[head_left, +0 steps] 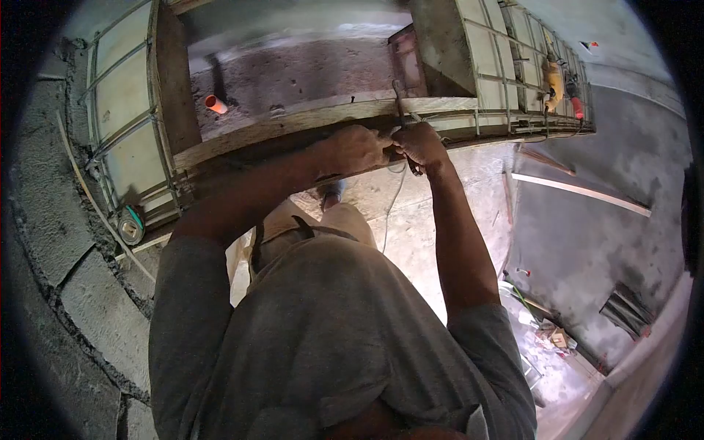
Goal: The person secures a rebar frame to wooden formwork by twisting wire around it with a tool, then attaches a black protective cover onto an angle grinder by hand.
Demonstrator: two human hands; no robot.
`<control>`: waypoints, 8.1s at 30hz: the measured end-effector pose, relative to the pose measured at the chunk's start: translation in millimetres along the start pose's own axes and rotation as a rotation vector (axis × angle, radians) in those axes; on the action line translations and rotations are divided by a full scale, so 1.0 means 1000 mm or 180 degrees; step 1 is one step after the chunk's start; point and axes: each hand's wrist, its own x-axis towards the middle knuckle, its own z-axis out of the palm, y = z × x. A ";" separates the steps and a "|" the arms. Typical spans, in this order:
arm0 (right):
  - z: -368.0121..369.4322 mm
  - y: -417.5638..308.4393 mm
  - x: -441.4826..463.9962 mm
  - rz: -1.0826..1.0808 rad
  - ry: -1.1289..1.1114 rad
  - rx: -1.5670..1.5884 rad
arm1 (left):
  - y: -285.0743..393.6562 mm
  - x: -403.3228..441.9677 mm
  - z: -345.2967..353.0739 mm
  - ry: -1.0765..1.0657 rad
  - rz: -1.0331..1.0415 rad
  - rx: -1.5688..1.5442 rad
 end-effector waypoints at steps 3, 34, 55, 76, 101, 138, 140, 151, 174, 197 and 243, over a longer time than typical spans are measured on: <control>-0.006 -0.010 -0.004 0.1452 -0.0190 0.1944 | -0.004 0.000 -0.001 -0.0114 0.0089 -0.0004; 0.028 0.013 -0.014 0.0685 0.1184 0.1821 | -0.005 0.002 0.005 0.0411 -0.0499 -0.0144; -0.064 0.030 -0.118 0.1257 0.1307 0.2653 | -0.010 0.010 0.008 -0.0038 -0.1090 -0.0282; -0.081 -0.010 -0.087 -0.0011 -0.0550 -0.1178 | -0.024 0.019 0.012 -0.0429 -0.1199 -0.1120; -0.065 -0.037 -0.082 0.0317 -0.0233 -0.1508 | 0.007 0.020 -0.008 -0.0415 -0.1590 -0.0510; -0.126 -0.011 -0.009 -0.0275 -0.1109 0.3918 | 0.020 0.000 0.024 0.0574 -0.1701 -0.0106; -0.119 0.001 0.006 0.0104 -0.0374 0.2734 | 0.026 0.007 0.022 0.0213 -0.2113 -0.0240; -0.031 0.134 -0.018 0.0683 0.0950 0.2696 | 0.050 0.005 0.013 0.0685 -0.2159 -0.0411; -0.032 0.074 -0.055 -0.0730 -0.0793 -0.0198 | 0.067 0.004 0.058 0.0906 -0.2827 -0.0121; 0.036 -0.128 -0.082 0.2693 0.0352 0.6451 | -0.006 0.078 -0.008 -0.0913 -0.1450 0.0214; -0.040 -0.003 0.037 0.0321 0.2050 0.4254 | 0.109 -0.022 -0.036 0.0201 -0.2360 -0.0346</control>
